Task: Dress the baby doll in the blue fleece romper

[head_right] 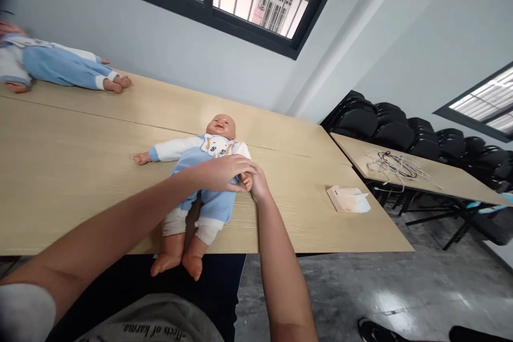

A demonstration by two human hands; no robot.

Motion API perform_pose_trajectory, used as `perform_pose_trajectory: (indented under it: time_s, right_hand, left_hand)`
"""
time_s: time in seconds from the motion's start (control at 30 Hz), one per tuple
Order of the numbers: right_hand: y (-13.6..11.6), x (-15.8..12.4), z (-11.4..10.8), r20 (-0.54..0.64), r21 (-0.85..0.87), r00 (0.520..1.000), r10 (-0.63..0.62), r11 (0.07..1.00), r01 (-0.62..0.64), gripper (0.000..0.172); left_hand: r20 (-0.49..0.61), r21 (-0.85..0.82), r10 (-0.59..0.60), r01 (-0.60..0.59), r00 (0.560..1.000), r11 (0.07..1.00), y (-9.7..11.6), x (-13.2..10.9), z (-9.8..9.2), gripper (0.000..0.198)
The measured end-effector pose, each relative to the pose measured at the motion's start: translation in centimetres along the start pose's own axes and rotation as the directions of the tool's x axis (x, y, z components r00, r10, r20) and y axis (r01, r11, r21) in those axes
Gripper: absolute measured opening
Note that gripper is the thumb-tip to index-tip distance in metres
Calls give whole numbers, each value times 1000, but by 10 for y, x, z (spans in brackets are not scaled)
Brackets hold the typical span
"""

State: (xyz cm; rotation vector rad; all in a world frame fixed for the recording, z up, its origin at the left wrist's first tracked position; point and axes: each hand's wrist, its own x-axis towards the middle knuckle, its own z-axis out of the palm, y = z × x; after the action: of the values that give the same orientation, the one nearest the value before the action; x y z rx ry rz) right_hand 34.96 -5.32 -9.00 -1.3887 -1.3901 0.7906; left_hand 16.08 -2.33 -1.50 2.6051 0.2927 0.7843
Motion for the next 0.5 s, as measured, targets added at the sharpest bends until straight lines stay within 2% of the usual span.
perform_pose_trajectory:
  time_s: [0.1,0.17,0.23,0.3,0.37,0.4,0.5]
  right_hand:
    - [-7,-13,-8,7,118,1000,16,993,-17,41]
    - [-11,-21,-14,29,260,997,68,963,-73,45]
    - [-12,-28,-21,67,443,986,156,881,-169,46]
    - [-11,-34,-27,90,563,969,232,790,-242,44]
    - [-8,-40,-30,62,569,962,266,783,-253,45]
    - [-7,-44,-31,16,536,962,271,810,-237,47]
    - [-7,-63,-25,-215,369,951,225,920,-134,54]
  left_hand:
    - [-26,-45,-2,1,1000,999,6,-24,-2,48]
    - [-112,-48,-34,28,993,998,11,-48,-7,41]
    - [-217,-44,-79,71,973,997,17,-79,-11,29]
    - [-344,-25,-177,179,922,983,26,-114,-12,22]
    - [-457,-2,-277,311,845,950,36,-150,-7,18]
    - [-482,8,-321,371,815,929,41,-167,-4,18]
    - [-444,24,-428,488,787,872,51,-207,3,22]
